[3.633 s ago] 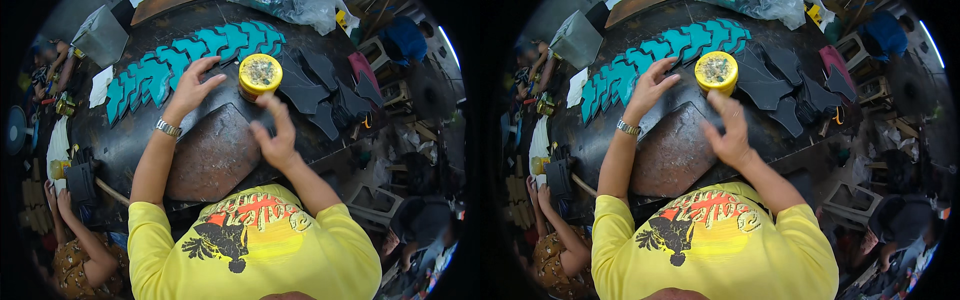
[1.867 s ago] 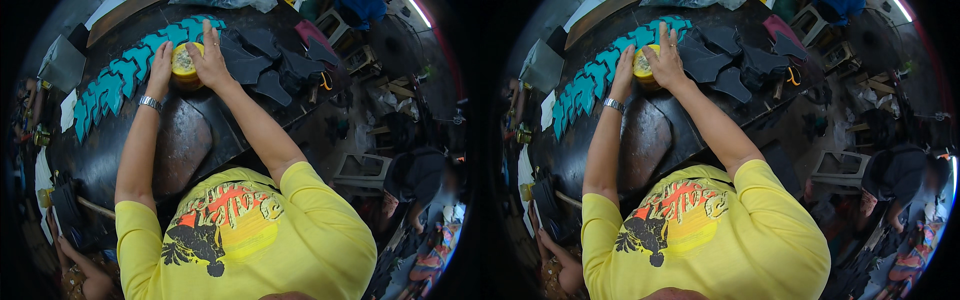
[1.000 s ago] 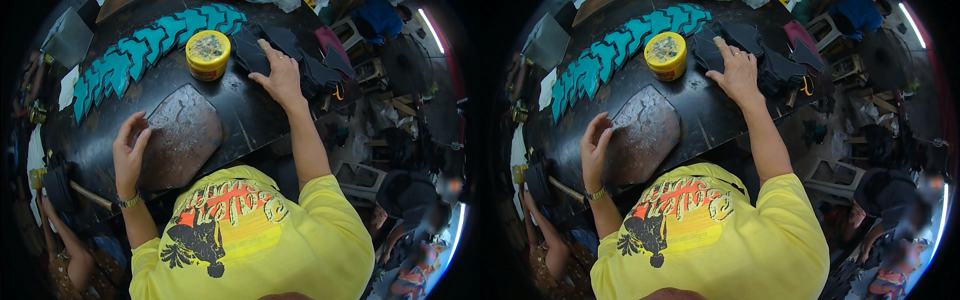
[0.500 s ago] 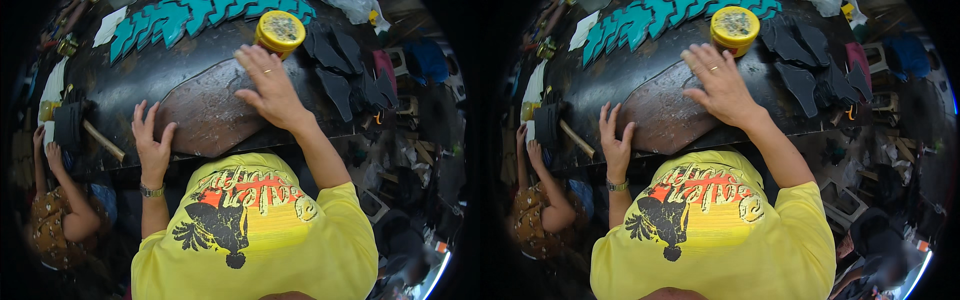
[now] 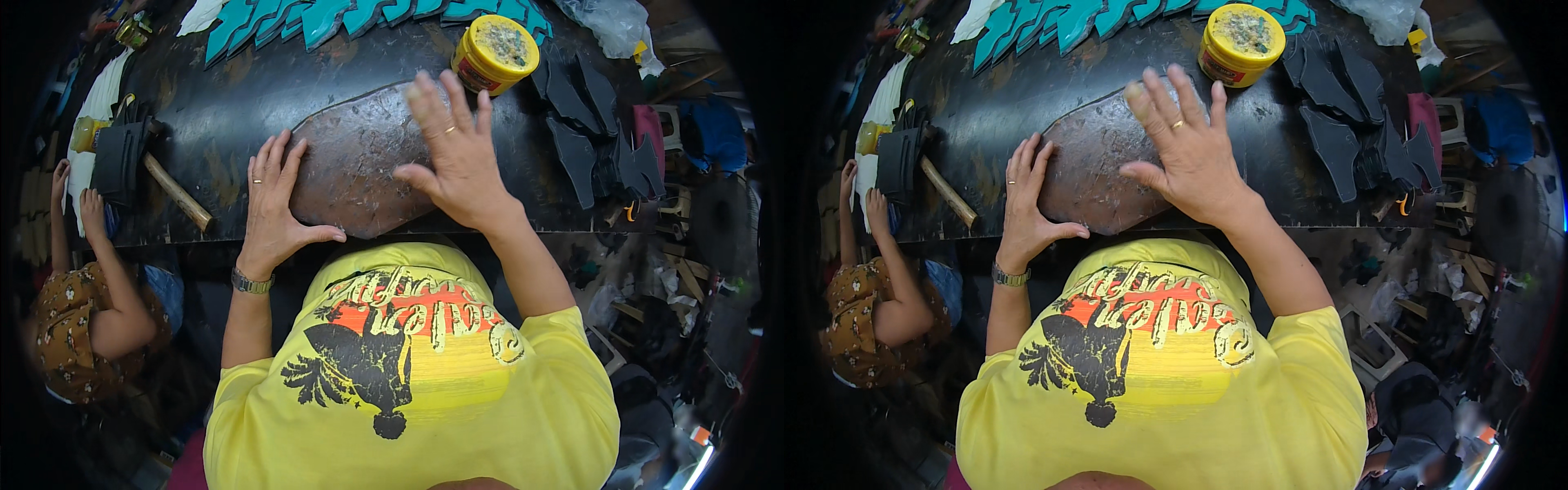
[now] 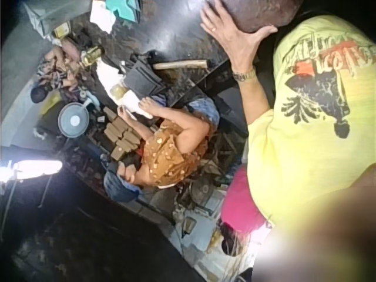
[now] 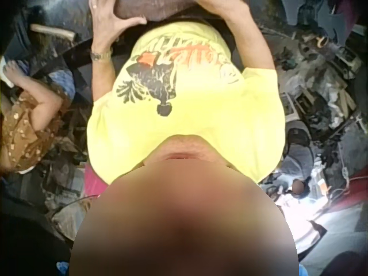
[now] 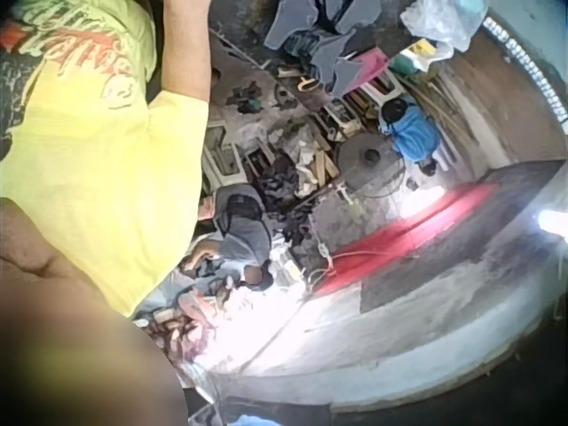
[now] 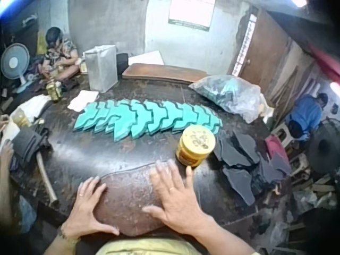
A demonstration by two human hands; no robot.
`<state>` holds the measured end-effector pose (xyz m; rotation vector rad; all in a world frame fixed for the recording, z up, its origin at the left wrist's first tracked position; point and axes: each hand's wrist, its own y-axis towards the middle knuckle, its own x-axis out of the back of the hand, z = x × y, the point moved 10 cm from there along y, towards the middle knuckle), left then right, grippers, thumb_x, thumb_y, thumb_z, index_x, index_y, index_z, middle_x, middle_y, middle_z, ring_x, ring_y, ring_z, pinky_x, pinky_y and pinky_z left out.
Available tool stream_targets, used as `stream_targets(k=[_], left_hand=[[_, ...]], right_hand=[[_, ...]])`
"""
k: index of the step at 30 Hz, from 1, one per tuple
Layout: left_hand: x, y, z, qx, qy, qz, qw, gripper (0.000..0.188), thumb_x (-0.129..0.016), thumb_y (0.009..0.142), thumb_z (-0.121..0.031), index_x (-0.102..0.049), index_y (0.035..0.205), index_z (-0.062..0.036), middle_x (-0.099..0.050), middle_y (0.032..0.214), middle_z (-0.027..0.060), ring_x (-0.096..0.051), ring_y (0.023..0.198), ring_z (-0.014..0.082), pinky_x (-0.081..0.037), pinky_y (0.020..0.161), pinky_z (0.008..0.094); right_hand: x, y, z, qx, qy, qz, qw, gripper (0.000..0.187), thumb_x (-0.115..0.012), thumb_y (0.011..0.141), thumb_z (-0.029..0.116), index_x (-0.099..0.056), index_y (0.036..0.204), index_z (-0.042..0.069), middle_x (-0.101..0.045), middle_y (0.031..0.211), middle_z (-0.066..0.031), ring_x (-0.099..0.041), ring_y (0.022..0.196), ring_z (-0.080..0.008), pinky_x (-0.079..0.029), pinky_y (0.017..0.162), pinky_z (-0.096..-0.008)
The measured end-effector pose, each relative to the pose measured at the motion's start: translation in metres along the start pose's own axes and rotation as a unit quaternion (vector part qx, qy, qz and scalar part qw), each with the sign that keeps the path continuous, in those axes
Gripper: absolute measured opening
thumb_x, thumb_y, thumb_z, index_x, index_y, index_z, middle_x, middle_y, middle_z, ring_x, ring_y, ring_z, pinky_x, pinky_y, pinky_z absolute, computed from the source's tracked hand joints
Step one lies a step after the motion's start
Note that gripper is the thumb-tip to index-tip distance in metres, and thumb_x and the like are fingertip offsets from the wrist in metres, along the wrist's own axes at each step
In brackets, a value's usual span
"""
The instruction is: The person repeatedly rubs teal-colored shoe insoles on a wooden block using both hands. They occasionally wipe the block and scoop a small amount of paste from a yellow container to apply to the block. The insoles are handled one at a time and placed back on the table after rubbing.
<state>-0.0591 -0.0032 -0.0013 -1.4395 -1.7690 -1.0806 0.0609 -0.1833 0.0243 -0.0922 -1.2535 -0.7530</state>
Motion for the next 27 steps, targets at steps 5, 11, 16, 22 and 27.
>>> stream_targets(k=[5, 11, 16, 22, 27], left_hand=[[0.004, -0.004, -0.002, 0.004, 0.033, -0.028, 0.999, 0.124, -0.089, 0.045, -0.068, -0.049, 0.148, -0.0117, -0.035, 0.158, 0.0182, -0.027, 0.149, 0.0407, -0.016, 0.121, 0.0594], [0.01, -0.008, -0.005, -0.013, 0.064, -0.064, 0.996, 0.115, -0.087, 0.046, -0.07, -0.058, 0.14, -0.0128, -0.043, 0.153, 0.0151, -0.034, 0.146, 0.0379, -0.018, 0.121, 0.0596], [0.017, -0.012, -0.013, -0.046, 0.071, -0.108, 0.991, 0.109, -0.088, 0.046, -0.069, -0.061, 0.136, -0.0134, -0.049, 0.147, 0.0132, -0.044, 0.139, 0.0347, -0.022, 0.119, 0.06], [0.02, -0.013, -0.015, -0.047, 0.054, -0.125, 0.99, 0.107, -0.089, 0.047, -0.066, -0.062, 0.135, -0.013, -0.051, 0.144, 0.0129, -0.048, 0.136, 0.0336, -0.026, 0.118, 0.0577], [0.021, -0.016, -0.014, -0.045, 0.053, -0.128, 0.989, 0.105, -0.09, 0.046, -0.064, -0.063, 0.134, -0.0122, -0.054, 0.141, 0.0126, -0.05, 0.133, 0.034, -0.032, 0.116, 0.0556]], right_hand=[[-0.001, -0.016, 0.005, 0.001, 0.011, -0.013, 1.0, 0.076, -0.052, 0.095, 0.065, -0.04, 0.156, 0.022, -0.016, 0.168, -0.0176, -0.007, 0.156, -0.0384, -0.004, 0.119, -0.0666], [-0.012, -0.021, -0.004, -0.034, -0.04, 0.04, 0.998, 0.081, -0.051, 0.093, 0.067, -0.038, 0.156, 0.019, -0.012, 0.169, -0.0154, -0.002, 0.156, -0.0375, 0.0, 0.119, -0.0649], [-0.014, -0.023, 0.007, 0.034, -0.077, 0.072, 0.994, 0.08, -0.053, 0.093, 0.066, -0.041, 0.154, 0.016, -0.015, 0.169, -0.0135, -0.002, 0.156, -0.0377, -0.001, 0.119, -0.0669], [-0.007, -0.011, 0.024, 0.076, -0.011, 0.057, 0.995, 0.08, -0.053, 0.092, 0.066, -0.041, 0.154, 0.016, -0.022, 0.167, -0.0132, -0.005, 0.156, -0.0372, -0.005, 0.119, -0.0663], [-0.012, 0.0, 0.038, 0.102, -0.012, 0.053, 0.993, 0.081, -0.052, 0.093, 0.066, -0.038, 0.156, 0.016, -0.02, 0.168, -0.0116, -0.006, 0.156, -0.0379, -0.006, 0.121, -0.0629]])
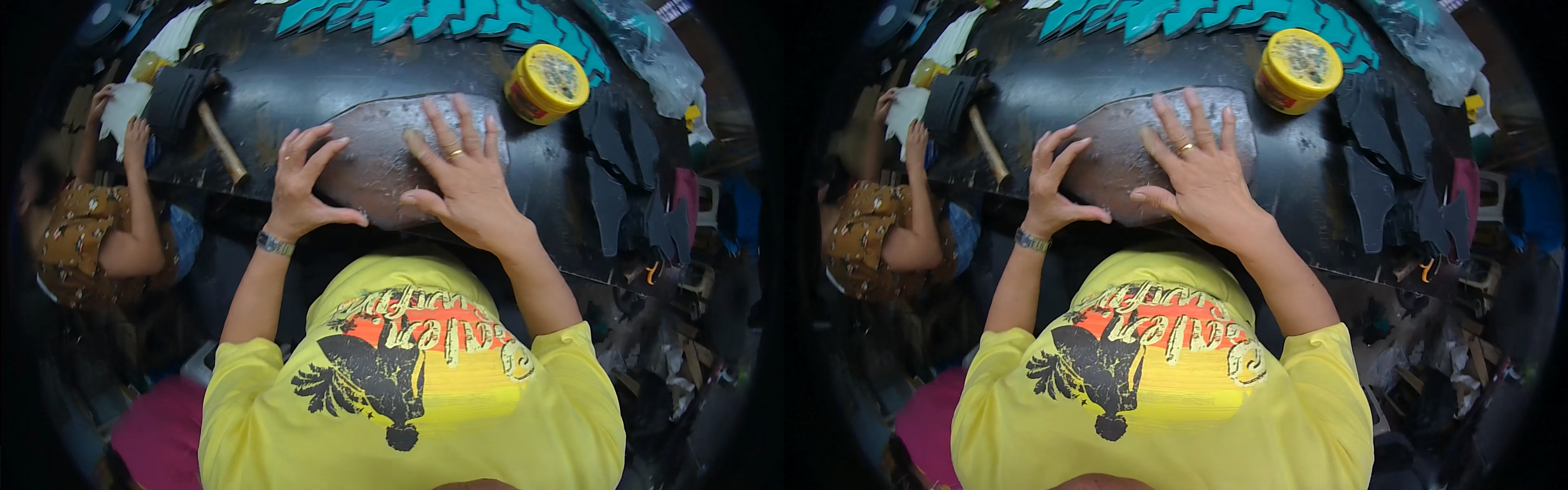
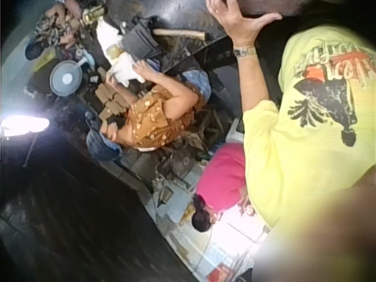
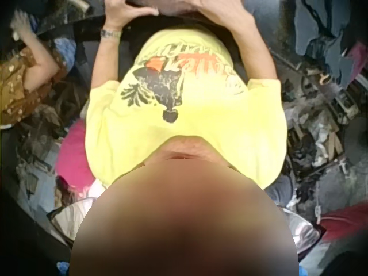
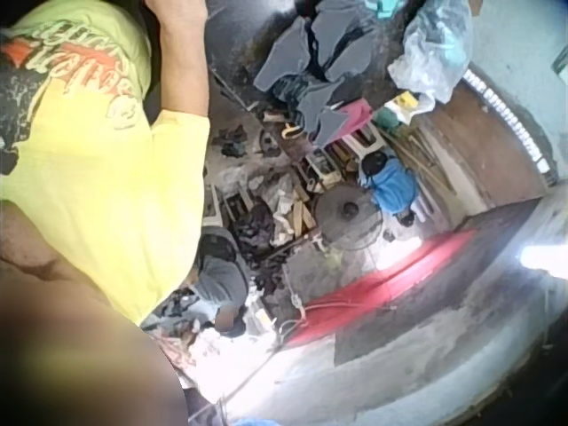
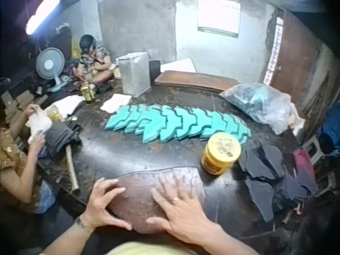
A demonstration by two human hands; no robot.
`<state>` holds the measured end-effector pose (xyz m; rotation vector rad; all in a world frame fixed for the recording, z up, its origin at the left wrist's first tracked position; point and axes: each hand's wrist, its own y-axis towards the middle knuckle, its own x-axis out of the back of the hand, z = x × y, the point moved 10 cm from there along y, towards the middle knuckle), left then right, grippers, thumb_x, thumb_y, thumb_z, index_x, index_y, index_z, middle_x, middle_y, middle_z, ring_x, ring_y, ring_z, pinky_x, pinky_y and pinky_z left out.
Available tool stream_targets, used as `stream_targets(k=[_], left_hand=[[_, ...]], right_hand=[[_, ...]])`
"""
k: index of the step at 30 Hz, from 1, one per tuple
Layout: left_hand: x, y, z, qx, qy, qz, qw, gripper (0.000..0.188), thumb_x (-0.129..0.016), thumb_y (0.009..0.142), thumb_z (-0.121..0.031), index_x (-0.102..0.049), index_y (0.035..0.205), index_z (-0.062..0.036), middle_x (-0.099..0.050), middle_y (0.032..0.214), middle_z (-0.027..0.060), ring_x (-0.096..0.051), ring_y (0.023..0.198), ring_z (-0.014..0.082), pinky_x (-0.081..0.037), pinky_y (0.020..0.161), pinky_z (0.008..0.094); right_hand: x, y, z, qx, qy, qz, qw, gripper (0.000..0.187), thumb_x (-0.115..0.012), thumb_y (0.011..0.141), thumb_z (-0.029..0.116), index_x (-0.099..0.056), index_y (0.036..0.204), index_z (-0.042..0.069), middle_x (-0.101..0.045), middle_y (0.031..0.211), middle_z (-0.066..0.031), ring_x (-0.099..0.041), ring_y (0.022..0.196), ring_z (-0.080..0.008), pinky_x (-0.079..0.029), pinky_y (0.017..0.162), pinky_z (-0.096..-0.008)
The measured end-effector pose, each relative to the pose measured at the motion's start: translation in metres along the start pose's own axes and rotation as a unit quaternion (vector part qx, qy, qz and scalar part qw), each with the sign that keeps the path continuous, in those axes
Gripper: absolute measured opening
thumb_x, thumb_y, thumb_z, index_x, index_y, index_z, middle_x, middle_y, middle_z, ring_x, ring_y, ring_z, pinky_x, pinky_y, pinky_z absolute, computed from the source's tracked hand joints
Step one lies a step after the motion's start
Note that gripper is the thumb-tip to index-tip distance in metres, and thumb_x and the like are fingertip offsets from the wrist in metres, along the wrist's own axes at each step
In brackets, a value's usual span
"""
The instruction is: The person repeatedly rubs teal-colored shoe insoles on a wooden block using both hands. They occasionally wipe the block and scoop a small amount of paste from a yellow container to apply to the block. The insoles are handled one at a time and placed back on the table after rubbing.
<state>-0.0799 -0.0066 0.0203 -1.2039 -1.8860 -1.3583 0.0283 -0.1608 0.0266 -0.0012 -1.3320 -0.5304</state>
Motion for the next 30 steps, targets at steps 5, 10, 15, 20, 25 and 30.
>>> stream_targets(k=[5, 10, 15, 20, 25, 30], left_hand=[[-0.001, 0.003, 0.001, 0.008, -0.023, 0.012, 1.0, 0.107, -0.092, 0.047, -0.062, -0.06, 0.136, -0.0118, -0.051, 0.143, 0.0131, -0.048, 0.132, 0.0351, -0.033, 0.115, 0.0528], [-0.007, 0.004, 0.004, 0.019, -0.037, 0.047, 0.998, 0.112, -0.096, 0.047, -0.054, -0.055, 0.141, -0.011, -0.044, 0.149, 0.0149, -0.041, 0.139, 0.0366, -0.035, 0.116, 0.0479], [-0.005, -0.003, 0.013, 0.032, -0.092, 0.013, 0.995, 0.101, -0.083, 0.063, -0.067, -0.053, 0.143, -0.0129, -0.043, 0.149, 0.0156, -0.041, 0.138, 0.0394, -0.03, 0.118, 0.0525], [0.005, -0.014, 0.02, 0.051, -0.041, -0.094, 0.993, 0.066, -0.05, 0.097, -0.062, -0.056, 0.14, -0.0123, -0.048, 0.144, 0.0166, -0.044, 0.134, 0.0399, -0.026, 0.118, 0.0577], [0.007, -0.017, 0.019, 0.058, 0.008, -0.116, 0.992, 0.059, -0.059, 0.095, -0.052, -0.058, 0.135, -0.0083, -0.053, 0.139, 0.0162, -0.049, 0.129, 0.038, -0.033, 0.113, 0.0511], [0.001, -0.012, 0.011, 0.044, 0.045, -0.074, 0.995, 0.071, -0.072, 0.084, -0.055, -0.058, 0.136, -0.0081, -0.052, 0.14, 0.0162, -0.049, 0.129, 0.0385, -0.038, 0.111, 0.0483]], right_hand=[[-0.042, -0.001, 0.004, -0.016, 0.043, 0.144, 0.989, 0.083, -0.059, 0.092, 0.059, -0.037, 0.156, 0.013, -0.018, 0.168, -0.0116, -0.006, 0.156, -0.0383, -0.008, 0.12, -0.0667], [-0.005, 0.013, 0.0, -0.029, 0.109, -0.035, 0.993, 0.088, -0.057, 0.093, 0.06, -0.026, 0.161, 0.015, -0.016, 0.168, -0.0144, -0.009, 0.155, -0.0388, -0.009, 0.121, -0.0636], [0.022, 0.039, -0.011, -0.019, 0.074, -0.094, 0.993, 0.085, -0.051, 0.095, 0.065, -0.024, 0.162, 0.02, -0.014, 0.169, -0.0125, -0.008, 0.156, -0.0376, -0.008, 0.121, -0.0633], [-0.033, 0.067, -0.012, 0.0, -0.049, 0.076, 0.996, 0.081, -0.046, 0.096, 0.067, -0.025, 0.162, 0.024, -0.012, 0.17, -0.0111, -0.007, 0.156, -0.0354, -0.006, 0.121, -0.0643], [-0.012, 0.071, -0.003, 0.092, -0.007, -0.068, 0.993, 0.078, -0.046, 0.097, 0.065, -0.026, 0.161, 0.025, -0.015, 0.169, -0.0112, -0.007, 0.157, -0.0345, -0.005, 0.121, -0.0648], [-0.053, 0.072, -0.017, 0.045, -0.026, 0.097, 0.994, 0.077, -0.043, 0.099, 0.064, -0.023, 0.162, 0.024, -0.016, 0.168, -0.0144, -0.007, 0.156, -0.0365, -0.006, 0.121, -0.0641]])
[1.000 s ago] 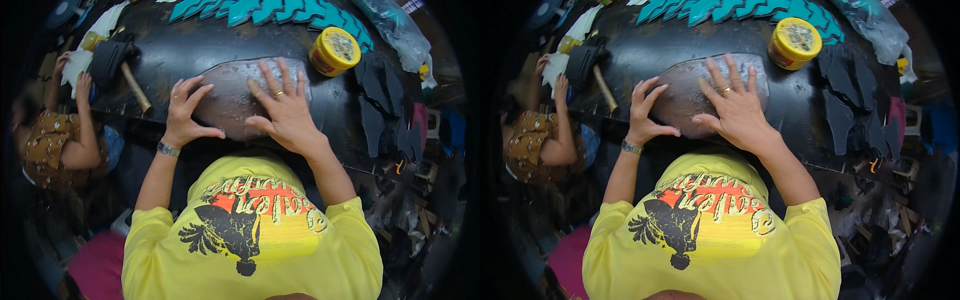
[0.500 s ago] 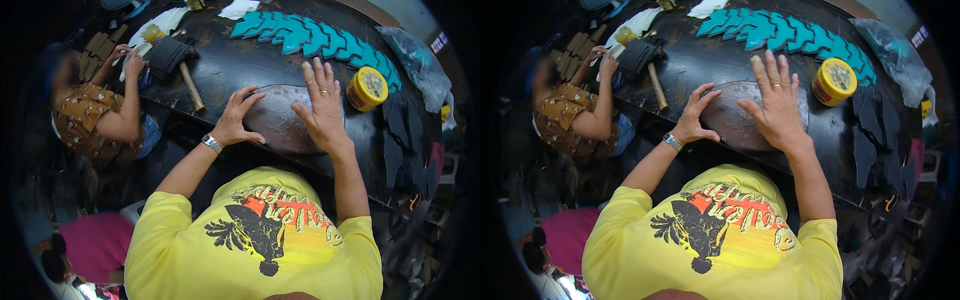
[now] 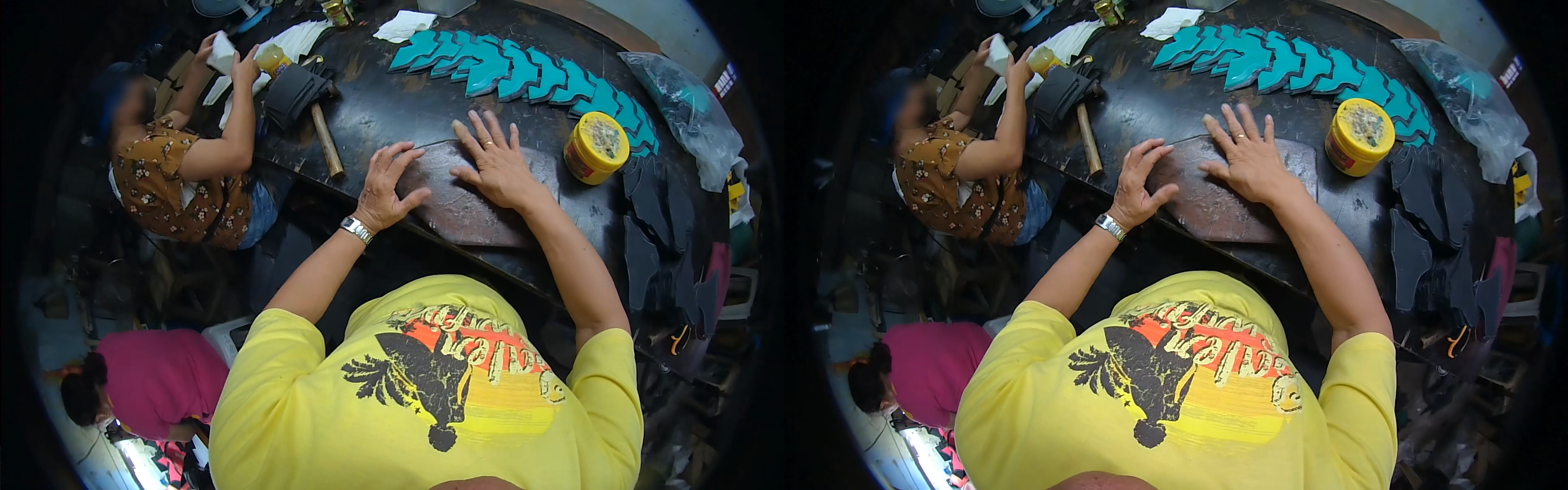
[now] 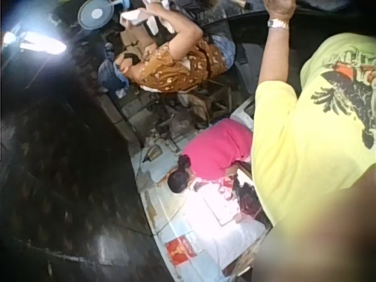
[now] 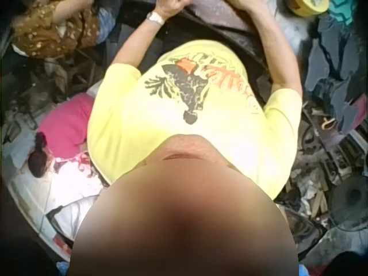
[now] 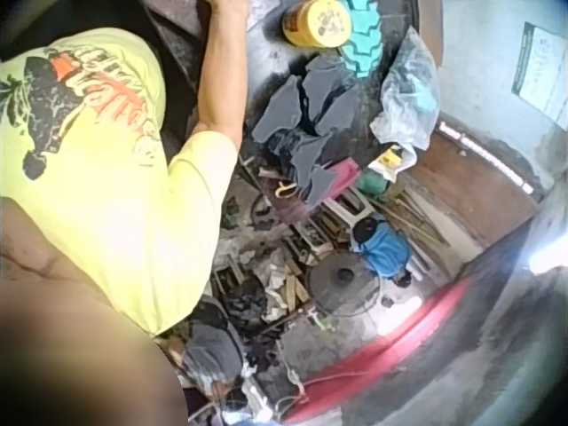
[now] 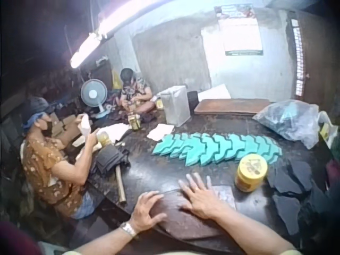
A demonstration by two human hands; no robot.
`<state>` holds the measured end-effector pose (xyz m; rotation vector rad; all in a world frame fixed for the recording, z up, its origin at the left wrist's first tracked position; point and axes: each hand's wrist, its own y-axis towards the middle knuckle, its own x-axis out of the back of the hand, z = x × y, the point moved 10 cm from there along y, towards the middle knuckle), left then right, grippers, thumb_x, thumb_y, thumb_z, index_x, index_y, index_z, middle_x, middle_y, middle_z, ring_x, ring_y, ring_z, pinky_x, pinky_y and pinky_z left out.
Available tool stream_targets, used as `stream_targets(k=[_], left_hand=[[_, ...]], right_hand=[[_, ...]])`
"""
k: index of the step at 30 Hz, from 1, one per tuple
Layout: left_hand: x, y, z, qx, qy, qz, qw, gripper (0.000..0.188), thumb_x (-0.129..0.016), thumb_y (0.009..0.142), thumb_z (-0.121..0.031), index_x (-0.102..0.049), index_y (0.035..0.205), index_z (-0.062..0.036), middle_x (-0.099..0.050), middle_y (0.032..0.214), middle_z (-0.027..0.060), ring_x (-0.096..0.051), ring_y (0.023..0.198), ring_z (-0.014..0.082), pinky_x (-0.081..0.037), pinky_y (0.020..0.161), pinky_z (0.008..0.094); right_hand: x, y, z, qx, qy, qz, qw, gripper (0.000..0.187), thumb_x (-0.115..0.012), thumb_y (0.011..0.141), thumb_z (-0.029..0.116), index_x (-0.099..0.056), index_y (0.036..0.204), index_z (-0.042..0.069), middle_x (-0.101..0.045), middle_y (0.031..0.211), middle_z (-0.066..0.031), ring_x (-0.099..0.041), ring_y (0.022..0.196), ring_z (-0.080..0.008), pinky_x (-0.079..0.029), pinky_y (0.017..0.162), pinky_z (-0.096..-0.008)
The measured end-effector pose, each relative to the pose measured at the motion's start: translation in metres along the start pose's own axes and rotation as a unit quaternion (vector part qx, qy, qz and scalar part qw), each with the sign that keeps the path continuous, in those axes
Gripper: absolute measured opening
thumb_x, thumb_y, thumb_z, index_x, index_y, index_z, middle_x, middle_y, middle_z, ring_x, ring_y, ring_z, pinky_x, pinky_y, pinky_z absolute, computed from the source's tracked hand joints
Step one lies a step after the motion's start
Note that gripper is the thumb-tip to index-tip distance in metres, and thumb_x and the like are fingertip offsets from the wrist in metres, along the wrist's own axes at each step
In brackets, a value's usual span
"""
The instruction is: The person repeatedly rubs teal-colored shoe insoles on a wooden block using both hands. They occasionally wipe the block and scoop a small amount of paste from a yellow container to apply to the block. The insoles are handled one at a time and placed back on the table after rubbing.
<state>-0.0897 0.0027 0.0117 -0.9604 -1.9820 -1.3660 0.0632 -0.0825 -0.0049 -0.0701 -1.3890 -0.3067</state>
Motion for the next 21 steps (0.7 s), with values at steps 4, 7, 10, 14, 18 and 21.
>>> stream_targets(k=[4, 7, 10, 14, 18, 21], left_hand=[[-0.013, 0.006, -0.004, -0.019, -0.001, 0.086, 0.996, 0.104, -0.08, 0.067, -0.069, -0.048, 0.146, -0.0089, -0.043, 0.149, 0.0176, -0.042, 0.138, 0.0389, -0.034, 0.115, 0.0507], [-0.028, 0.006, -0.013, -0.068, -0.024, 0.177, 0.982, 0.116, -0.082, 0.061, -0.072, -0.043, 0.15, -0.0078, -0.036, 0.155, 0.0193, -0.034, 0.144, 0.0406, -0.029, 0.118, 0.0523], [-0.035, 0.005, -0.01, -0.06, -0.027, 0.216, 0.974, 0.131, -0.084, 0.055, -0.072, -0.032, 0.156, -0.0075, -0.025, 0.162, 0.0203, -0.022, 0.15, 0.0424, -0.023, 0.122, 0.0533], [-0.035, 0.004, -0.005, -0.036, -0.038, 0.206, 0.977, 0.147, -0.09, 0.048, -0.068, -0.018, 0.16, -0.0064, -0.02, 0.165, 0.0208, -0.019, 0.152, 0.0417, -0.021, 0.123, 0.0507], [-0.032, 0.005, -0.003, -0.038, -0.03, 0.182, 0.982, 0.154, -0.091, 0.045, -0.067, -0.012, 0.159, -0.0003, -0.019, 0.163, 0.0256, -0.019, 0.151, 0.0433, -0.019, 0.124, 0.0498], [-0.028, 0.005, -0.002, -0.043, -0.018, 0.159, 0.986, 0.154, -0.091, 0.045, -0.066, -0.013, 0.159, 0.0017, -0.019, 0.163, 0.0267, -0.019, 0.152, 0.0428, -0.017, 0.124, 0.0496]], right_hand=[[0.002, 0.009, -0.02, -0.009, 0.251, -0.068, 0.965, 0.076, -0.042, 0.1, 0.064, -0.022, 0.162, 0.024, -0.017, 0.168, -0.0157, -0.008, 0.156, -0.0386, -0.008, 0.12, -0.0658], [0.015, 0.014, -0.042, -0.027, 0.116, -0.137, 0.983, 0.074, -0.041, 0.101, 0.063, -0.022, 0.162, 0.024, -0.018, 0.168, -0.0156, -0.009, 0.156, -0.0381, -0.008, 0.12, -0.0663], [-0.002, 0.022, -0.06, -0.088, 0.026, -0.054, 0.994, 0.077, -0.042, 0.098, 0.067, -0.024, 0.161, 0.025, -0.019, 0.168, -0.0157, -0.01, 0.156, -0.0375, -0.008, 0.12, -0.0664], [-0.009, 0.023, -0.045, -0.073, 0.007, -0.031, 0.997, 0.082, -0.041, 0.096, 0.071, -0.025, 0.161, 0.023, -0.02, 0.167, -0.0165, -0.01, 0.156, -0.0377, -0.008, 0.121, -0.0659], [-0.016, 0.009, 0.005, 0.005, 0.022, -0.014, 1.0, 0.086, -0.043, 0.094, 0.072, -0.026, 0.161, 0.02, -0.022, 0.167, -0.0168, -0.012, 0.156, -0.037, -0.008, 0.122, -0.064], [-0.02, -0.012, 0.038, 0.056, 0.088, 0.011, 0.995, 0.087, -0.043, 0.095, 0.071, -0.025, 0.161, 0.018, -0.022, 0.166, -0.0196, -0.014, 0.155, -0.0379, -0.008, 0.121, -0.0637]])
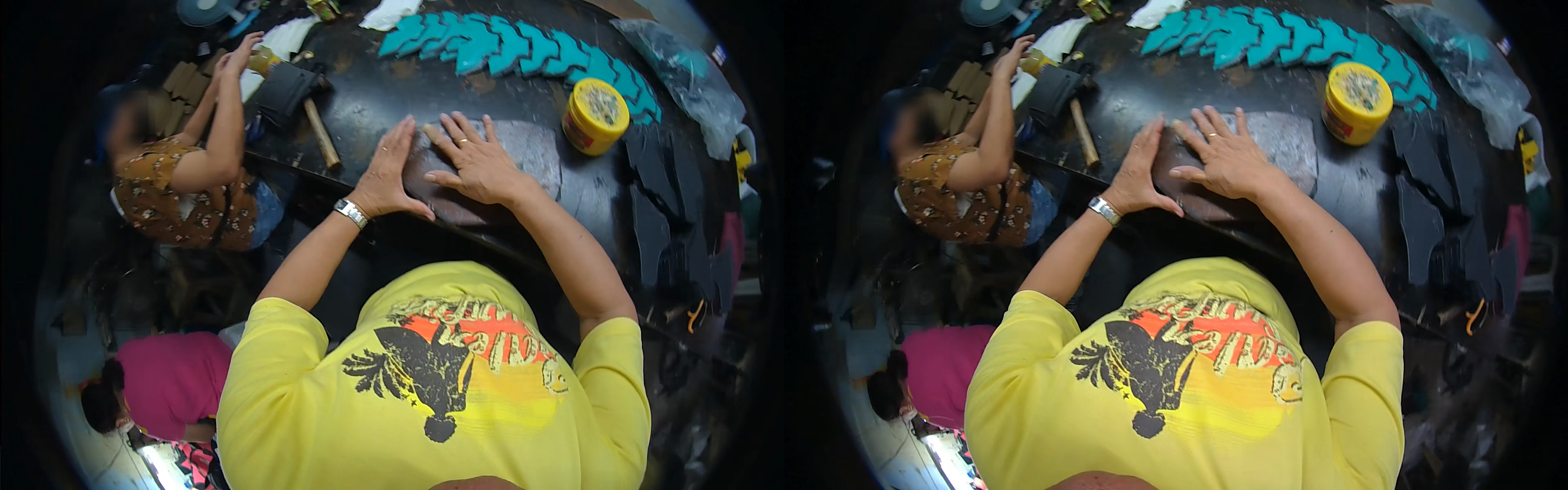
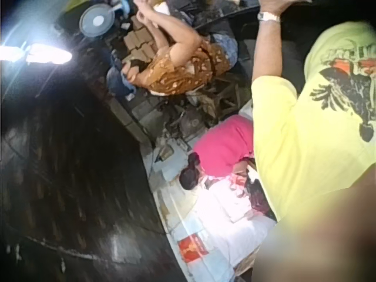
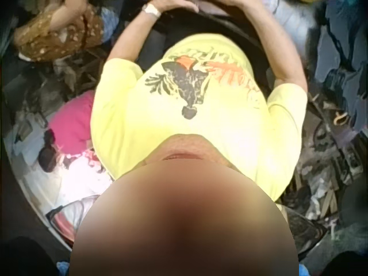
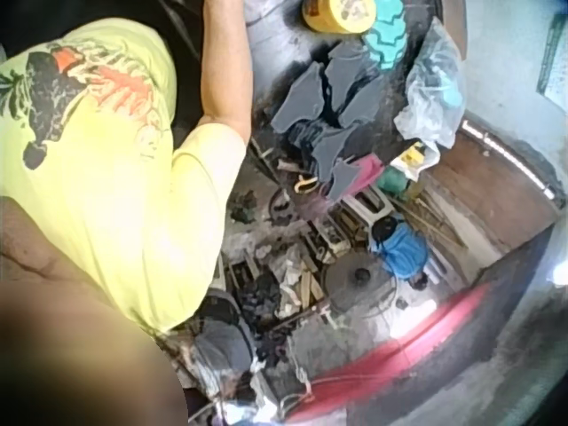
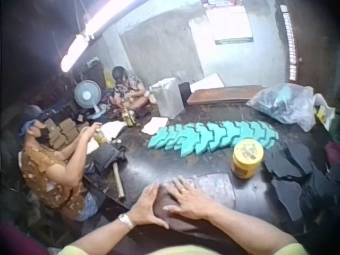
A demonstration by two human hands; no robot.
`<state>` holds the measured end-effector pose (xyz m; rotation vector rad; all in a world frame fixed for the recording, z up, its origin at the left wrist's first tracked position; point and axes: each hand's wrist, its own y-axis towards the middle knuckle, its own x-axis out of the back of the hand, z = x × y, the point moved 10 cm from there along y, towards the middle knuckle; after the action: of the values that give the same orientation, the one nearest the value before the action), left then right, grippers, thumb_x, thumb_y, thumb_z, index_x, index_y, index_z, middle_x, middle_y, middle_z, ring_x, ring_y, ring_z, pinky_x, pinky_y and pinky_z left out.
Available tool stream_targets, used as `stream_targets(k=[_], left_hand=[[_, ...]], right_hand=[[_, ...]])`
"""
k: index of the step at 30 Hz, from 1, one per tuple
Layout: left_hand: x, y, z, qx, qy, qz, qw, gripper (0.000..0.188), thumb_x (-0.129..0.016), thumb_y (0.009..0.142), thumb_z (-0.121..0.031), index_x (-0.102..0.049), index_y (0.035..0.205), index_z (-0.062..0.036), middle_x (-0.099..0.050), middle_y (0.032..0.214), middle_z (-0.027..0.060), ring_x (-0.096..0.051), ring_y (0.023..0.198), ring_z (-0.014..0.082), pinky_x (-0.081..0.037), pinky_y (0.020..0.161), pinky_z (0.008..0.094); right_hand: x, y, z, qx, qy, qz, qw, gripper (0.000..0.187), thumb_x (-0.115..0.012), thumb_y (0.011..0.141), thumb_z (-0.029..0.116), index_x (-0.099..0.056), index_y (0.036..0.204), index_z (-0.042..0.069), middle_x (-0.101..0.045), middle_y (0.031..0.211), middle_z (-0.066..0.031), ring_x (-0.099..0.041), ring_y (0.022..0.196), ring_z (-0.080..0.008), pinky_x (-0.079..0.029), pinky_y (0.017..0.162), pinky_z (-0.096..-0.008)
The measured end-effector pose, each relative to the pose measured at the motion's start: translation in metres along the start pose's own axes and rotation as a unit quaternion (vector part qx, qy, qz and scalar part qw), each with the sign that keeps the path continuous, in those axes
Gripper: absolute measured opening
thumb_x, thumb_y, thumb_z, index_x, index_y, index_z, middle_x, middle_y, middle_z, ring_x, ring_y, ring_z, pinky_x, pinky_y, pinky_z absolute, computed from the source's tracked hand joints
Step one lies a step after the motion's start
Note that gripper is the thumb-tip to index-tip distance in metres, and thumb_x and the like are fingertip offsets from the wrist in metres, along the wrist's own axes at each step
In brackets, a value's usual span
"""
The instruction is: The person repeatedly rubs teal-colored shoe insoles on a wooden block using both hands. They occasionally wipe the block and scoop a small amount of paste from a yellow container to apply to the block. The insoles are handled one at a time and placed back on the table after rubbing.
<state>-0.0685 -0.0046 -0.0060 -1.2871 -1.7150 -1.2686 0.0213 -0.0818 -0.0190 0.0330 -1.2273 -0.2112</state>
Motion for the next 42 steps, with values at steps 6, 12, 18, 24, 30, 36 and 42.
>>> stream_targets(k=[6, 12, 18, 24, 30, 36, 42], left_hand=[[-0.002, 0.0, 0.011, 0.023, -0.12, 0.038, 0.992, 0.139, -0.096, 0.052, -0.049, -0.02, 0.159, -0.0033, -0.017, 0.165, 0.0201, -0.022, 0.152, 0.0385, -0.025, 0.123, 0.0449], [0.007, -0.009, 0.031, 0.099, -0.17, -0.004, 0.981, 0.14, -0.099, 0.049, -0.034, -0.019, 0.161, -0.0077, -0.035, 0.16, 0.0181, -0.034, 0.148, 0.0339, -0.03, 0.121, 0.0425], [0.009, -0.01, 0.032, 0.087, -0.173, -0.035, 0.98, 0.149, -0.1, 0.046, -0.034, -0.011, 0.162, -0.0074, -0.048, 0.151, 0.0178, -0.047, 0.139, 0.0345, -0.037, 0.116, 0.0427], [0.007, -0.006, 0.025, 0.065, -0.147, -0.001, 0.987, 0.139, -0.097, 0.051, -0.043, -0.02, 0.16, -0.0056, -0.041, 0.155, 0.0184, -0.04, 0.143, 0.0368, -0.033, 0.119, 0.0444], [0.002, -0.006, 0.024, 0.065, -0.139, 0.032, 0.988, 0.136, -0.096, 0.051, -0.046, -0.024, 0.159, -0.0064, -0.033, 0.161, 0.018, -0.032, 0.149, 0.0355, -0.029, 0.121, 0.0445], [0.009, -0.008, 0.029, 0.107, -0.224, -0.034, 0.968, 0.142, -0.099, 0.049, -0.039, -0.019, 0.161, -0.0065, -0.046, 0.154, 0.0175, -0.045, 0.142, 0.0324, -0.037, 0.117, 0.0424], [0.009, -0.007, 0.029, 0.1, -0.173, -0.022, 0.98, 0.133, -0.097, 0.05, -0.04, -0.028, 0.157, -0.0037, -0.049, 0.149, 0.0173, -0.049, 0.137, 0.0346, -0.036, 0.118, 0.0461]], right_hand=[[0.046, 0.015, -0.029, 0.0, 0.101, -0.151, 0.983, 0.077, -0.04, 0.1, 0.066, -0.026, 0.16, 0.022, -0.023, 0.165, -0.0211, -0.017, 0.154, -0.04, -0.011, 0.12, -0.0654], [0.033, 0.071, -0.095, -0.146, -0.192, -0.121, 0.963, 0.073, -0.038, 0.099, 0.069, -0.029, 0.159, 0.029, -0.026, 0.165, -0.0171, -0.017, 0.154, -0.0386, -0.013, 0.118, -0.0694], [0.0, 0.047, -0.035, -0.032, -0.118, -0.11, 0.986, 0.081, -0.041, 0.096, 0.071, -0.032, 0.159, 0.022, -0.03, 0.164, -0.0171, -0.017, 0.154, -0.0384, -0.011, 0.119, -0.0689], [-0.01, -0.016, 0.04, 0.045, 0.007, 0.023, 0.999, 0.086, -0.041, 0.094, 0.073, -0.029, 0.16, 0.018, -0.027, 0.165, -0.0155, -0.015, 0.155, -0.0359, -0.006, 0.121, -0.0643], [0.05, 0.012, -0.077, -0.142, -0.138, -0.107, 0.974, 0.075, -0.044, 0.099, 0.063, -0.025, 0.161, 0.025, -0.026, 0.165, -0.0166, -0.016, 0.155, -0.0366, -0.007, 0.12, -0.0667], [0.005, 0.024, -0.034, -0.095, -0.126, -0.081, 0.984, 0.08, -0.049, 0.094, 0.067, -0.037, 0.156, 0.018, -0.034, 0.159, -0.0223, -0.022, 0.152, -0.0399, -0.013, 0.118, -0.0687], [-0.012, -0.008, 0.032, -0.022, -0.031, -0.041, 0.998, 0.081, -0.047, 0.095, 0.066, -0.03, 0.159, 0.02, -0.029, 0.162, -0.0222, -0.02, 0.153, -0.0404, -0.012, 0.12, -0.0657]])
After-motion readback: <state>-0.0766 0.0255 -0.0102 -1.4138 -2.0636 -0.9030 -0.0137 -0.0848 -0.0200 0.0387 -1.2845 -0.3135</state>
